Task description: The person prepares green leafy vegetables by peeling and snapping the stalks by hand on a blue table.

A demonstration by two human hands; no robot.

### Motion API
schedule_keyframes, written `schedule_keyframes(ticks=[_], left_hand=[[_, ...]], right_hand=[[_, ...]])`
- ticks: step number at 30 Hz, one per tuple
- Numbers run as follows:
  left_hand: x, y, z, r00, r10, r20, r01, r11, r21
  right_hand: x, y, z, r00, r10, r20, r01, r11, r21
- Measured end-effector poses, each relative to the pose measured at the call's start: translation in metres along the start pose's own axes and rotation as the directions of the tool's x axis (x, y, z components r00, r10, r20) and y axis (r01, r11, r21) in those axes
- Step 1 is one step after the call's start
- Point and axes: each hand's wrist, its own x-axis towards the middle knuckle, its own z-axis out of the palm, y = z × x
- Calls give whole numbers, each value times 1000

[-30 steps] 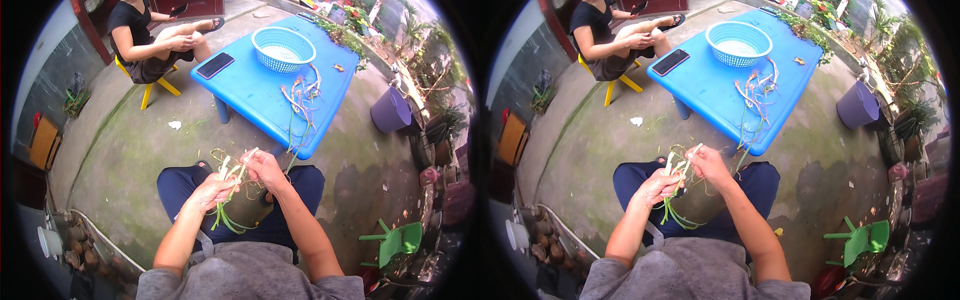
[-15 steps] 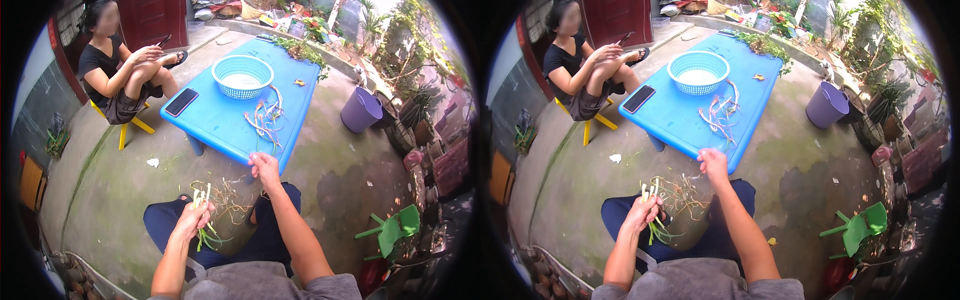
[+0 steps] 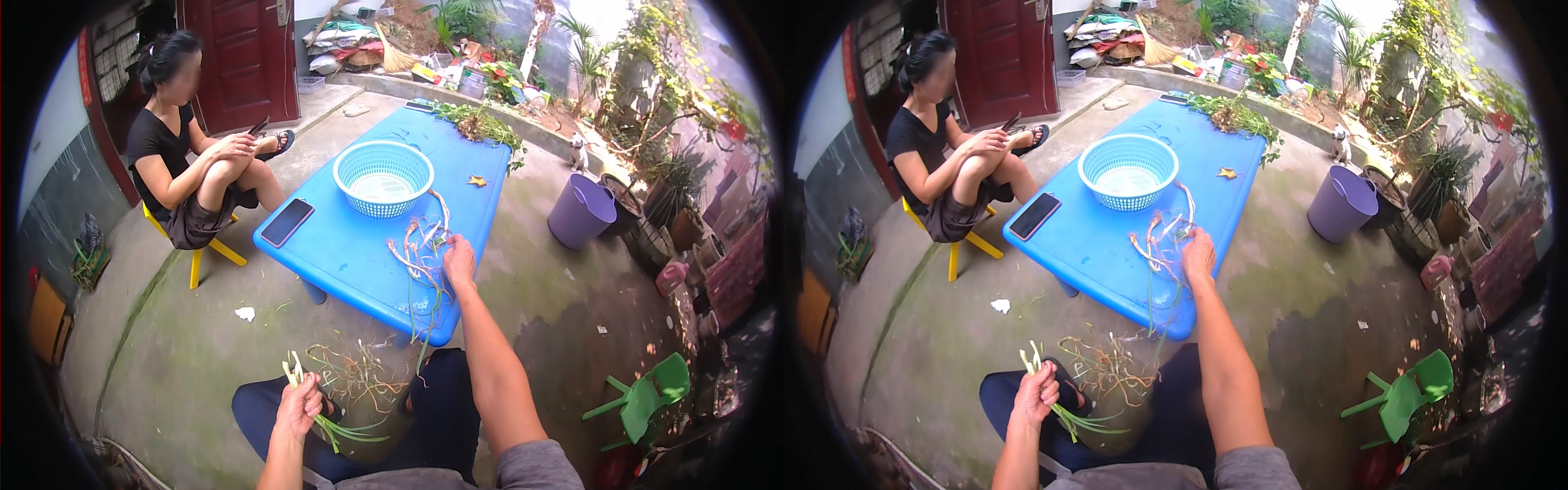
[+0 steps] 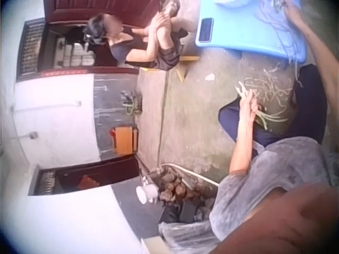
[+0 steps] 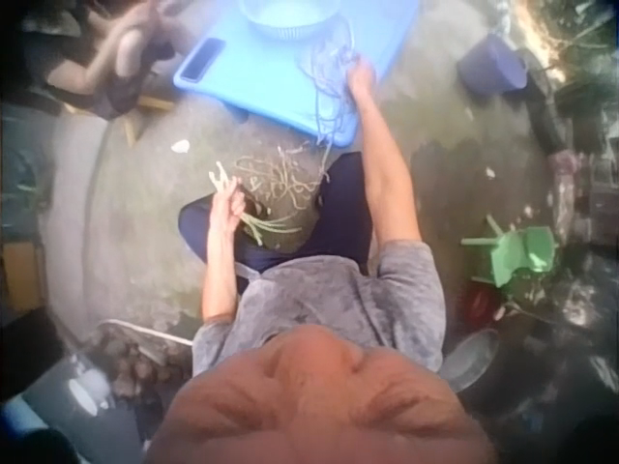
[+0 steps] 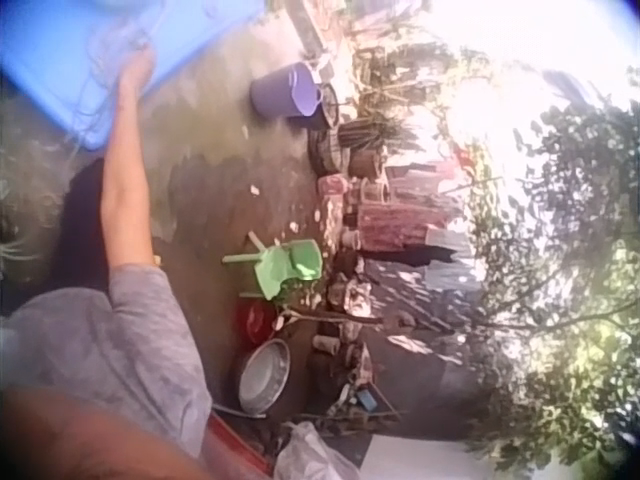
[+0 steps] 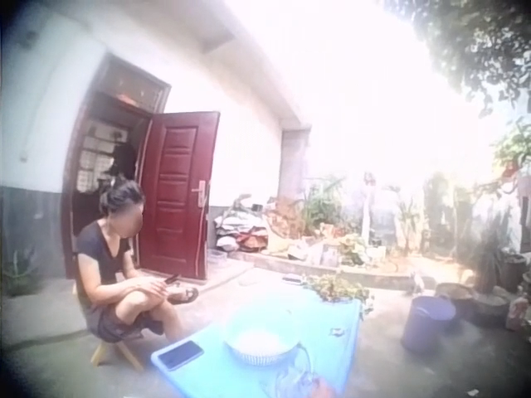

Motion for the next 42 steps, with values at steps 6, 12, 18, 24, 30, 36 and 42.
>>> schedule_keyframes(ticks=[6, 12, 18, 24, 30, 36, 42], left_hand=[[13, -10, -9, 999, -54, -7, 54, 998, -33], [26, -14, 4, 995, -75, -67, 77, 996, 33], [15, -13, 19, 999, -33, -39, 36, 996, 84], [10, -24, 16, 998, -60, -2, 60, 995, 84], [5, -19, 45, 995, -50, 88, 35, 986, 163], [-6, 1, 66, 993, 67, 98, -89, 965, 246], [10, 17, 92, 931, 360, 64, -363, 889, 279]], right_hand=[[-18, -39, -9, 984, 56, 168, -50, 998, -41], [-41, -68, -5, 925, -329, 191, 299, 939, 169], [15, -44, -18, 864, -96, 494, 1, 982, 189], [49, -41, -66, 834, -78, 546, -29, 982, 184], [52, -36, -79, 813, -75, 578, -161, 924, 346], [24, -63, -101, 757, -66, 651, -362, 787, 500], [-10, -70, -103, 639, -105, 762, -545, 637, 545]])
